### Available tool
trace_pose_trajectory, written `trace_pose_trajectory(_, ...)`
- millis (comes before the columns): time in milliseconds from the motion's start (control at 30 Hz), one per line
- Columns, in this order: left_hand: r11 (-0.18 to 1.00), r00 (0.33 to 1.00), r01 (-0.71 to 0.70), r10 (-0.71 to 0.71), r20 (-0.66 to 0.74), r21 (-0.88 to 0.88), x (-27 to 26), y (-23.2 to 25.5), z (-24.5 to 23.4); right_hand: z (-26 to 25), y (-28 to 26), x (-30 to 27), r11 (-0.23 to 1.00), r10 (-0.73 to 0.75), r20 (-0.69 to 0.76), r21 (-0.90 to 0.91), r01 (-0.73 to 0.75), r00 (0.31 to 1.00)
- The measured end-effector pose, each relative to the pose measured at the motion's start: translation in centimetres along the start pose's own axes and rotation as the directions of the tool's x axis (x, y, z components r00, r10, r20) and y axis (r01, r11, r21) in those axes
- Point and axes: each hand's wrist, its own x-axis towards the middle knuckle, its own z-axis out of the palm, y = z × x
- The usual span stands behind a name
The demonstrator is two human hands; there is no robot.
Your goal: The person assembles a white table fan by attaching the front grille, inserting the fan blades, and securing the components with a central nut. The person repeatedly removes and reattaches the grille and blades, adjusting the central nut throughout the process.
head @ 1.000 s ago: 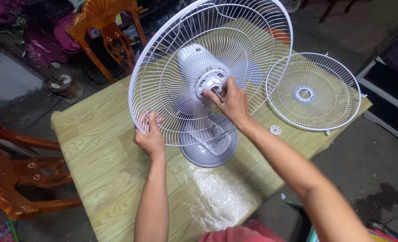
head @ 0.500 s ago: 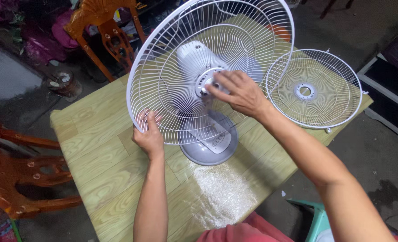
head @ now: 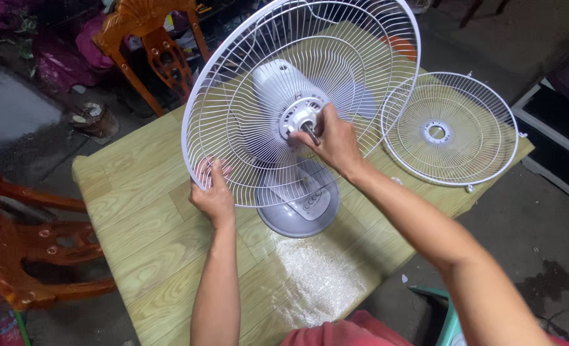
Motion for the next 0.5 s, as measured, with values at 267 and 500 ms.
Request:
trace_pose_trajectory(267,0.999,0.999,0.038,-0.037,-0.022,0.017,-0.1,0.2,0.2,-4.0,-1.3,-1.5,0.909,-0.276,-0.073,-0.343,0.236,0.958)
trace_pose_trajectory(500,1.0,1.0,0.001,-0.001,-0.018,-0.021,0.1,0.1,0.1,-4.7,-1.4,0.3,0.751,-0.549,0.023,-0.426,0.505,0.836)
